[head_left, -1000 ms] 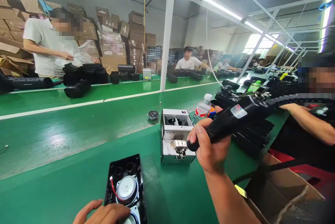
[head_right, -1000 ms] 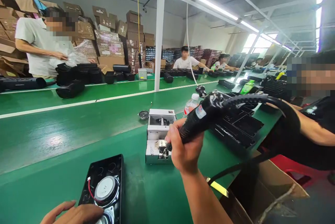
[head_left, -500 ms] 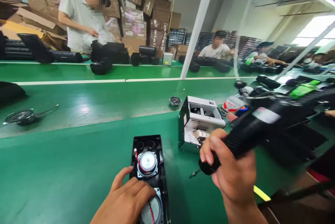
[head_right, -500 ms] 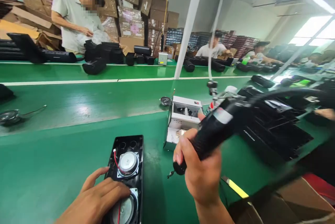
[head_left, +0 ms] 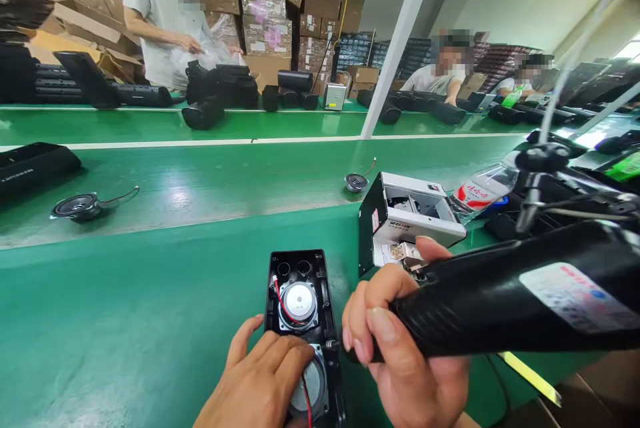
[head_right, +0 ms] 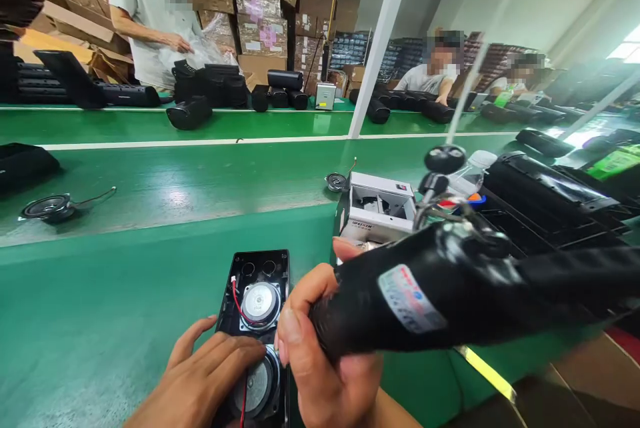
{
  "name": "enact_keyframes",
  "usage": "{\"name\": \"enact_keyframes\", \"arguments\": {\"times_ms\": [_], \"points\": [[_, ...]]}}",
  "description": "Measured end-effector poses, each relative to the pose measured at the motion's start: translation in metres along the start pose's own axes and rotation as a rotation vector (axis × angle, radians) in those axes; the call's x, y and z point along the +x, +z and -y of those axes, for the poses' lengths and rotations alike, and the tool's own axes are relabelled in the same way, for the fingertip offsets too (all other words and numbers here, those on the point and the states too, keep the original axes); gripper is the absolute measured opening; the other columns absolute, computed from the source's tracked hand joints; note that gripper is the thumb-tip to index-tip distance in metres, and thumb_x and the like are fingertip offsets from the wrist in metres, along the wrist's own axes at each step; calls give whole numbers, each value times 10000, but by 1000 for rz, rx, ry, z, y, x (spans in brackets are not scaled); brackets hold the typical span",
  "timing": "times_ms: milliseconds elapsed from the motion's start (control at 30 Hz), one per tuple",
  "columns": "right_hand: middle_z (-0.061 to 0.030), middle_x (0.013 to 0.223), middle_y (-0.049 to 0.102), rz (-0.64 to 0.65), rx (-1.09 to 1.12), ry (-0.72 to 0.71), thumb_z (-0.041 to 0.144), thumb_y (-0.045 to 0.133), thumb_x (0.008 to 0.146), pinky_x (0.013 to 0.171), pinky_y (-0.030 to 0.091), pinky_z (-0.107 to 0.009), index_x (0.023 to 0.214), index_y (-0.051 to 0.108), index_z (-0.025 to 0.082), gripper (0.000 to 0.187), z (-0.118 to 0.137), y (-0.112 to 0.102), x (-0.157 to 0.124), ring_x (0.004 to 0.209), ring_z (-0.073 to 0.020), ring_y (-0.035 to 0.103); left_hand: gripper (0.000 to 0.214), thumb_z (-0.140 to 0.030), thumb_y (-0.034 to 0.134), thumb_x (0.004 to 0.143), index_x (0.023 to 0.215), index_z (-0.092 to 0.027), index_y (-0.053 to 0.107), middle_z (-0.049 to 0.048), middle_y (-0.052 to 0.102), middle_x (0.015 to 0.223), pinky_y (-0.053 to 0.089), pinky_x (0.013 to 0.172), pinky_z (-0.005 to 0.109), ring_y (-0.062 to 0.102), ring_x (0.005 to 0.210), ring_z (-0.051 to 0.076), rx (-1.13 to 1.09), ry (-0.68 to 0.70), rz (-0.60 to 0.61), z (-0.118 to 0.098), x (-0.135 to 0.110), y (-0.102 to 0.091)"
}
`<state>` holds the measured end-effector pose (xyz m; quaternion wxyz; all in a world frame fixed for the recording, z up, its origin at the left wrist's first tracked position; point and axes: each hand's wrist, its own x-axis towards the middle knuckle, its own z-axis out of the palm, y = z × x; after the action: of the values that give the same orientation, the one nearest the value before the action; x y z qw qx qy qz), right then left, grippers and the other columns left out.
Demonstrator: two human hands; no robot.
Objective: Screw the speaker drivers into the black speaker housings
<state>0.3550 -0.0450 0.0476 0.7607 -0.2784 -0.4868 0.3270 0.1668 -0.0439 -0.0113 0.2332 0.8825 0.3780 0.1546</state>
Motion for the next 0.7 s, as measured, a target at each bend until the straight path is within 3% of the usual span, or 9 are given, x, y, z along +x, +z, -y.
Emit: {"name": "enact_keyframes", "arguments": {"times_ms": [200, 333, 533, 700], "points": [[28, 854, 564, 21, -41, 71, 193, 630, 1106, 547, 498, -275, 1593, 391, 360, 568, -15, -10, -11, 651, -154, 577, 747, -32, 561, 630, 1286, -388, 587, -127, 760, 1273, 300, 1268, 475, 737, 1188, 186, -24, 12, -72, 1, 0, -3], [-3, 902, 587, 28, -90, 64, 170, 626, 1076, 516, 507, -279, 1593, 394, 346, 593, -21, -13, -12, 660, -172, 590, 745, -51, 535, 648, 1307, -396, 566, -124, 755, 1294, 368, 1249, 510, 741, 1195, 190, -5, 51, 3, 3, 2, -8], [0, 897, 579, 57, -107, 78, 167, 634, 1066, 504, 531, -271, 1503, 466, 338, 498, -27, -11, -14, 602, -144, 550, 697, -72, 538, 705, 1339, -361, 567, -49, 741, 1344, 407, 1229, 676, 727, 1241, 258, 20, 44, 125, 5, 5, -14], [9, 851, 556, 117, -148, 77, 171, 635, 1050, 474, 529, -263, 1418, 503, 297, 410, -28, -12, -17, 569, -140, 529, 737, -75, 553, 716, 1375, -404, 564, -69, 741, 1359, 404, 1245, 669, 717, 1272, 259, 0, 28, 149, 7, 5, -15]]}}
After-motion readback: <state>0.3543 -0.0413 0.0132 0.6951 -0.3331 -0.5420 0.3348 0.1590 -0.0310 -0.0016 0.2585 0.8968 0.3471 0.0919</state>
